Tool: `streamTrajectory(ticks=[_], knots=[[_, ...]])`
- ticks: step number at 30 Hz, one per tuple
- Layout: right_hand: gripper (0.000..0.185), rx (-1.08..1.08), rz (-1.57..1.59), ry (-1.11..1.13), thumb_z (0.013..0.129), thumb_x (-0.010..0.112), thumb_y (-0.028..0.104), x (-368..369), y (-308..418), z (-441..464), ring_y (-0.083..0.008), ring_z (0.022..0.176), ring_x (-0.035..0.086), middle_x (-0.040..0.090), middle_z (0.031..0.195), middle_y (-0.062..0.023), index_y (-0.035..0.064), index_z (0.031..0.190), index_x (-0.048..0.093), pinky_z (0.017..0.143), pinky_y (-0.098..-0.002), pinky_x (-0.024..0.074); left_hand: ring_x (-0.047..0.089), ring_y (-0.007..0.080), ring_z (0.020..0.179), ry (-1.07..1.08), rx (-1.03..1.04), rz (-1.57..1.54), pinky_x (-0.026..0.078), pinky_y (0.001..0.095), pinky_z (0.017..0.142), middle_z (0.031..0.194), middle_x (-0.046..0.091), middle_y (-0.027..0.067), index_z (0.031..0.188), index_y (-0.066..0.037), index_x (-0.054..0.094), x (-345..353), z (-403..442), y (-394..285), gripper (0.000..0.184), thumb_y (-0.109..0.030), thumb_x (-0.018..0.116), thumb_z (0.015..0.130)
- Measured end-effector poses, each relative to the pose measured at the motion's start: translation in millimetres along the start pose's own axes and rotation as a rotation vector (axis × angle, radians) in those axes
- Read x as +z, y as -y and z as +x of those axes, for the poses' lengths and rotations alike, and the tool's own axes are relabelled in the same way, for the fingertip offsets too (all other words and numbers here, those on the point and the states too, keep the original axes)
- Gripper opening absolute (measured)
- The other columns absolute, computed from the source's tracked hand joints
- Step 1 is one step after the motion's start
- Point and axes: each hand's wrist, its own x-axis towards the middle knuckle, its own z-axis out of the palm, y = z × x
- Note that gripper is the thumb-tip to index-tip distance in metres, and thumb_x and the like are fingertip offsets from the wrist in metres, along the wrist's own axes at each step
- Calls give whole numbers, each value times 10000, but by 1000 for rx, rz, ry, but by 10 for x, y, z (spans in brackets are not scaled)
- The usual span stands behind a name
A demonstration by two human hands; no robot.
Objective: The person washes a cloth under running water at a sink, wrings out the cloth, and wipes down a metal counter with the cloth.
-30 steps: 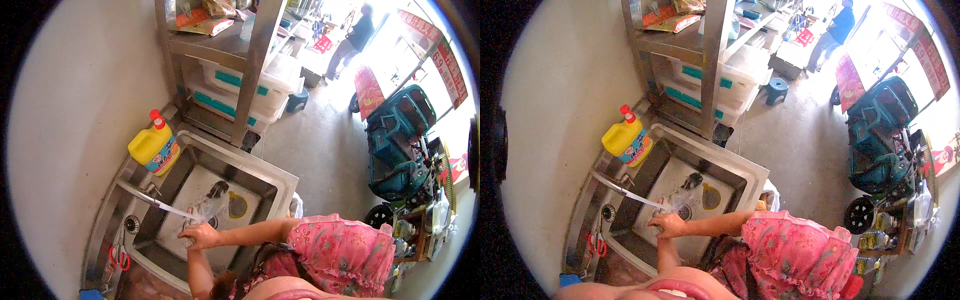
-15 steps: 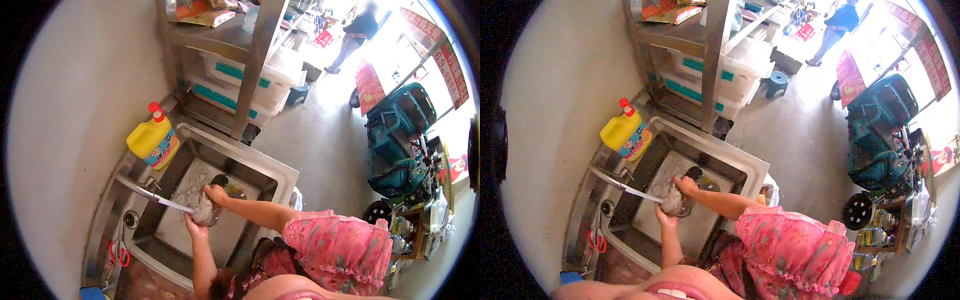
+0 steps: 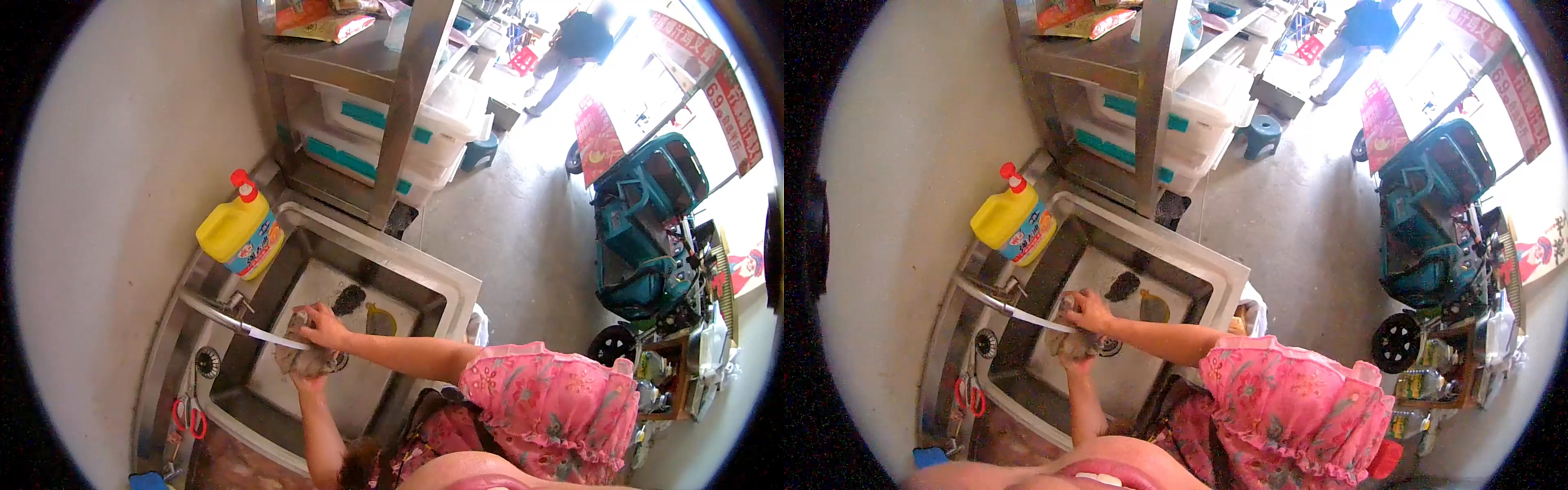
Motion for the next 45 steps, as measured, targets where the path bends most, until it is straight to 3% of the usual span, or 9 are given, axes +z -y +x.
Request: streamTrajectory(ticks=[6, 11, 17, 22, 26, 31, 37, 43, 45], knots=[[755, -446, -441, -23, 548, 667, 423, 52, 272, -377, -363, 1170, 287, 295, 1288, -153, 242, 1236, 414, 887, -545, 311, 445, 216, 1054, -115, 175, -197, 363, 356, 911, 1113, 460, 93, 1148, -66, 418, -2, 136, 150, 398, -345, 366, 869], [595, -331, -290, -42, 547, 679, 374, 87, 203, -303, -387, 1070, 381, 402, 1104, -170, 183, 1080, 496, 844, -470, 372, 478, 210, 1016, -125, 192, -109, 399, 335, 871, 1079, 482, 88, 1092, -58, 450, -818, 240, 258, 358, -327, 380, 866], [451, -69, -225, 76, 663, 592, 358, -106, 312, -306, -375, 936, 508, 493, 1022, -190, 143, 1049, 506, 790, -435, 426, 532, 199, 838, -200, 214, 447, 445, 308, 757, 999, 519, 60, 1047, -57, 471, -268, 191, 227, 335, -303, 474, 820], [468, -192, -384, 204, 711, 540, 415, 41, -174, -16, -335, 942, 540, 555, 1030, -176, 158, 1099, 490, 786, -425, 437, 539, 179, 900, -396, 96, 371, 461, 309, 721, 998, 525, 69, 1035, -54, 485, -466, 139, 345, 344, -340, 410, 859], [459, 122, -319, 61, 747, 512, 449, -79, -76, -93, -329, 938, 543, 556, 988, -169, 159, 1102, 484, 779, -427, 438, 541, 168, 909, -593, 6, 475, 465, 310, 710, 1034, 527, 65, 1091, -62, 478, -410, 168, 411, 425, -410, 418, 854], [458, 88, -261, 47, 745, 544, 403, -228, -39, -35, -326, 911, 541, 525, 975, -163, 147, 1117, 471, 766, -396, 447, 519, 160, 971, -454, -76, 258, 440, 291, 789, 1079, 525, 49, 1150, -82, 461, -642, 130, 394, 478, -452, 433, 848], [402, -140, -198, 84, 663, 626, 282, 106, 162, -399, -332, 915, 541, 544, 973, -125, 168, 1032, 515, 779, -400, 443, 518, 158, 968, -455, -145, 115, 435, 304, 802, 1085, 526, 51, 1154, -78, 464, -423, -13, 303, 437, -390, 458, 848], [260, -830, -446, 69, 522, 614, 274, 419, 19, -674, -311, 813, 541, 539, 818, -59, 198, 759, 535, 714, -550, 389, 521, 160, 960, -484, 3, 295, 435, 308, 801, 1085, 527, 51, 1151, -74, 467, -749, -50, 228, 419, -360, 467, 846], [287, -945, -358, 162, 553, 644, 331, 284, -20, -399, -241, 691, 551, 522, 754, -50, 160, 750, 524, 582, -411, 447, 522, 160, 958, -539, 35, 315, 435, 309, 800, 1084, 528, 52, 1150, -72, 469, -801, -84, 234, 413, -350, 470, 845]])
